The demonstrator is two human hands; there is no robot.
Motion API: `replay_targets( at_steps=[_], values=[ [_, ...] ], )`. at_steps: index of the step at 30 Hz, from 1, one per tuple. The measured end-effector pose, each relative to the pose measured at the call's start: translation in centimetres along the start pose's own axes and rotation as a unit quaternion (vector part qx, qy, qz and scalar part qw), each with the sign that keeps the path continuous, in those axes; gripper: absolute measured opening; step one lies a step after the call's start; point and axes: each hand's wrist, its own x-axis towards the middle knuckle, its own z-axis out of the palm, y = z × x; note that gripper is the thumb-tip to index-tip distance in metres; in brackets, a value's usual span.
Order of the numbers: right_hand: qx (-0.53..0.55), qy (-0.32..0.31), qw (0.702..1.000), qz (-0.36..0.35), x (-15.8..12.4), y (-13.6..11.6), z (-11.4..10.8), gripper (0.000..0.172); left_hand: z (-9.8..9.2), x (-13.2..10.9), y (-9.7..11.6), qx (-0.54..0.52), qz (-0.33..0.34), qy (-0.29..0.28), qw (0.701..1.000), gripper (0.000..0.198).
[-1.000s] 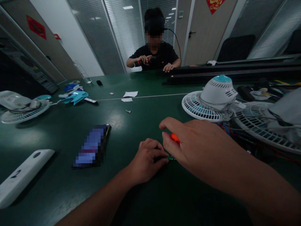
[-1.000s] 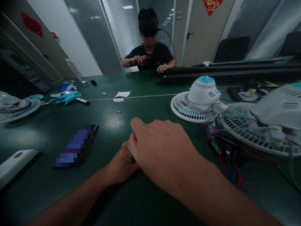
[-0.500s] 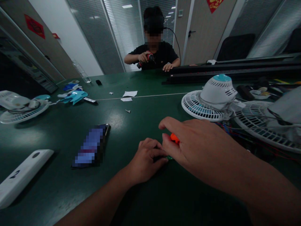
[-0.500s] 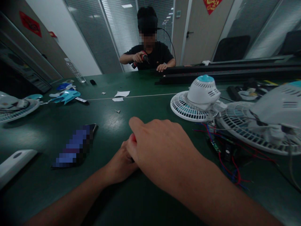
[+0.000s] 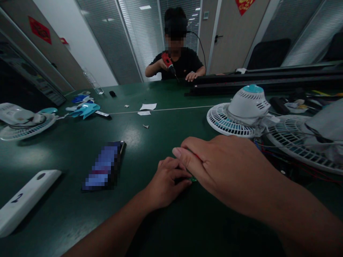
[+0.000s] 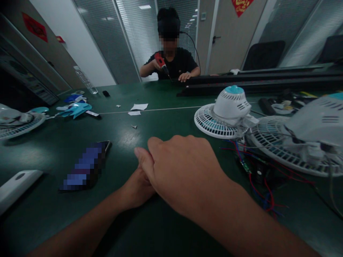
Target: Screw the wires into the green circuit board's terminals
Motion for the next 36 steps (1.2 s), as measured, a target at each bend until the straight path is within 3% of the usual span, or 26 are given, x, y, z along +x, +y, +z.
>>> replay_targets(
  at_steps=[5,30,36],
  values=[
    [-0.042,0.004,0.999,-0.006,0.11,0.03,0.17,0.030,0.18,0.02,-0.31,0.015,0.006,0.015,1.000,0.013],
    [0.017,-0.016,1.000,0.000,0.00,0.30,0.10,0.024,0.11,0.10,-0.09,-0.008,0.011,0.022,1.000,0.010],
    [0.028,-0.008,1.000,0.010,0.02,-0.07,-0.08,0.028,0.02,0.03,-0.04,-0.039,-0.002,0.005,0.999,0.017]
  ],
)
